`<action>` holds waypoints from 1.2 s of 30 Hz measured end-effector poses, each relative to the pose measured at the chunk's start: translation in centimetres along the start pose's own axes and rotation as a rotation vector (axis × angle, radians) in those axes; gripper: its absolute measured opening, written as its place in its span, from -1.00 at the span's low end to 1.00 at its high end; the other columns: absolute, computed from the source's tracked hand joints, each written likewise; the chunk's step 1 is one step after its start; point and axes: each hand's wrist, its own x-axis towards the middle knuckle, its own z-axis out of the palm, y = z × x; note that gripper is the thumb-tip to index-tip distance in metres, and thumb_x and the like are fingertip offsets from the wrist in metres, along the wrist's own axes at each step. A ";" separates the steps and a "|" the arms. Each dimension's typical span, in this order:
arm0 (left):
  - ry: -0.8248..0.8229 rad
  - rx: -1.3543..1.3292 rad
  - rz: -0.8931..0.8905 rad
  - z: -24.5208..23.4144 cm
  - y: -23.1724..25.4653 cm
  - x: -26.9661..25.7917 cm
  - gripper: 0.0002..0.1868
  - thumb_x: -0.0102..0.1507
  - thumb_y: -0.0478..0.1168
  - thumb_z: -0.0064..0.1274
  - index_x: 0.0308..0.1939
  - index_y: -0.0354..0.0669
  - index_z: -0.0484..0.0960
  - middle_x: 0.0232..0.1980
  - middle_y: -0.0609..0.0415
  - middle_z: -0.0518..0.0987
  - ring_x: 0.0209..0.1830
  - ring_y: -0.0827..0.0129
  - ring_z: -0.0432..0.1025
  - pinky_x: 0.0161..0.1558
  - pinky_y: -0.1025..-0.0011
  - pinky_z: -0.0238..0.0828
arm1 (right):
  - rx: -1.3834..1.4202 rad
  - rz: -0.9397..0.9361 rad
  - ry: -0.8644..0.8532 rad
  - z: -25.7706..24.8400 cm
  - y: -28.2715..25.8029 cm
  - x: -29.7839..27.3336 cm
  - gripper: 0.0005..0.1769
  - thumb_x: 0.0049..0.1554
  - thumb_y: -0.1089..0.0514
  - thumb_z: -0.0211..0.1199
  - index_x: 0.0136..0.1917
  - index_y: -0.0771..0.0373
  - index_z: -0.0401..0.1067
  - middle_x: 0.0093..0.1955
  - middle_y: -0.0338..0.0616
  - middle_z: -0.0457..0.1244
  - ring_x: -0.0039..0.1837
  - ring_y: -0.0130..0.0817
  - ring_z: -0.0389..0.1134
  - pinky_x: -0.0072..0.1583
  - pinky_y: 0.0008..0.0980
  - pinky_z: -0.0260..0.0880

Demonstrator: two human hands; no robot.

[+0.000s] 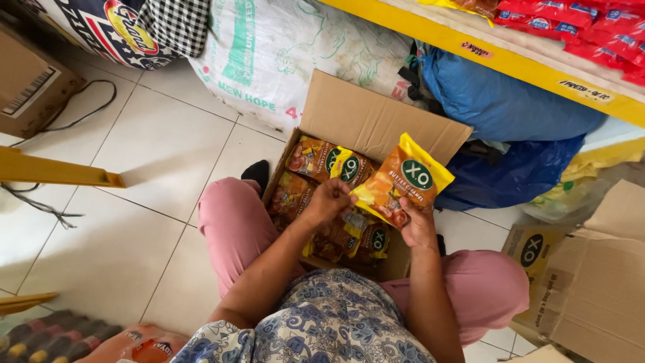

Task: Stocking and organizing snack packets from a cardboard box onto store shelves.

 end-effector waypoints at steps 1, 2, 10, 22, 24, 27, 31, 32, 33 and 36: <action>-0.074 0.124 -0.030 -0.3 0.5 0.0 -0.76 0.27 -0.30 0.28 -0.14 -0.28 0.50 -0.31 0.01 0.61 -0.40 0.35 0.47 -0.36 0.41 0.49 | -0.056 -0.064 -0.023 -0.7 -0.1 0.2 -0.41 0.14 0.36 0.33 0.42 0.23 0.29 0.33 -0.08 0.29 0.34 -0.10 0.34 0.33 0.02 0.42; -0.075 0.125 -0.029 -0.4 0.9 0.0 -0.76 0.27 -0.30 0.28 -0.14 -0.28 0.50 -0.31 0.01 0.61 -0.40 0.35 0.47 -0.36 0.41 0.49 | -0.056 -0.067 -0.023 -1.1 0.0 0.3 -0.41 0.14 0.36 0.33 0.42 0.23 0.29 0.33 -0.08 0.29 0.34 -0.10 0.34 0.33 0.02 0.42; -0.381 0.477 0.134 3.1 6.8 -2.0 -0.10 0.18 -0.20 0.42 0.47 -0.33 0.23 0.31 0.01 0.43 0.26 0.33 0.35 0.27 0.29 0.30 | -0.106 -0.029 -0.096 -1.0 -0.3 -0.1 -0.36 0.15 0.37 0.30 0.46 0.18 0.25 0.36 -0.15 0.26 0.36 -0.21 0.33 0.33 -0.09 0.41; -0.218 0.336 0.483 3.1 6.9 -0.9 -0.58 0.42 -0.14 0.14 0.29 -0.26 0.50 0.08 -0.09 0.65 0.07 0.31 0.47 0.13 0.33 0.44 | -0.065 0.194 -0.077 -2.1 0.5 1.6 -0.51 0.19 0.17 0.36 0.29 0.19 0.21 0.26 -0.13 0.31 0.27 -0.15 0.37 0.24 0.00 0.43; -0.115 0.590 0.415 3.5 9.4 -0.9 -0.56 0.42 -0.05 0.10 0.26 -0.25 0.49 -0.01 -0.17 0.66 0.02 0.13 0.52 0.03 0.25 0.47 | -0.287 0.087 -0.080 1.3 -1.7 2.5 -0.49 0.18 0.14 0.37 0.33 0.24 0.26 0.26 -0.16 0.31 0.26 -0.23 0.36 0.27 -0.13 0.40; 0.030 0.870 0.332 4.9 14.8 -0.9 -0.48 0.40 0.07 -0.02 0.29 -0.21 0.43 -0.13 -0.28 0.66 -0.06 -0.10 0.58 -0.09 0.12 0.51 | -0.683 -0.084 -0.067 5.4 -4.9 4.8 -0.47 0.19 0.07 0.36 0.35 0.28 0.34 0.24 -0.19 0.32 0.23 -0.35 0.34 0.27 -0.29 0.37; 0.090 0.840 0.132 6.0 23.7 0.1 -0.41 0.33 0.14 -0.14 0.37 -0.01 0.36 -0.24 -0.22 0.68 -0.25 -0.14 0.67 -0.16 0.11 0.57 | -0.840 -0.112 -0.102 10.2 -8.6 10.3 -0.51 0.22 0.02 0.34 0.32 0.30 0.38 0.20 -0.18 0.36 0.21 -0.37 0.37 0.25 -0.36 0.41; 0.093 0.837 0.141 5.2 24.3 1.9 -0.41 0.33 0.14 -0.14 0.37 -0.01 0.36 -0.24 -0.22 0.68 -0.25 -0.14 0.67 -0.16 0.11 0.57 | -0.845 -0.119 -0.108 12.0 -9.8 11.5 -0.51 0.22 0.02 0.34 0.32 0.30 0.38 0.20 -0.18 0.36 0.21 -0.37 0.37 0.25 -0.36 0.41; 0.141 0.889 0.352 4.3 25.0 3.9 -0.41 0.34 0.15 -0.09 0.34 -0.08 0.41 -0.22 -0.24 0.67 -0.21 -0.12 0.63 -0.16 0.10 0.54 | -0.794 -0.156 -0.200 13.8 -11.0 12.8 -0.49 0.23 0.06 0.35 0.36 0.31 0.34 0.18 -0.15 0.35 0.21 -0.36 0.37 0.25 -0.37 0.41; 0.205 0.915 0.618 3.0 28.8 9.1 -0.45 0.36 0.15 -0.03 0.26 -0.14 0.49 -0.19 -0.23 0.67 -0.17 -0.08 0.60 -0.15 0.11 0.50 | -0.743 -0.225 -0.317 18.0 -13.5 17.3 -0.36 0.19 0.15 0.37 0.46 0.27 0.22 0.18 -0.16 0.32 0.21 -0.40 0.35 0.18 -0.42 0.41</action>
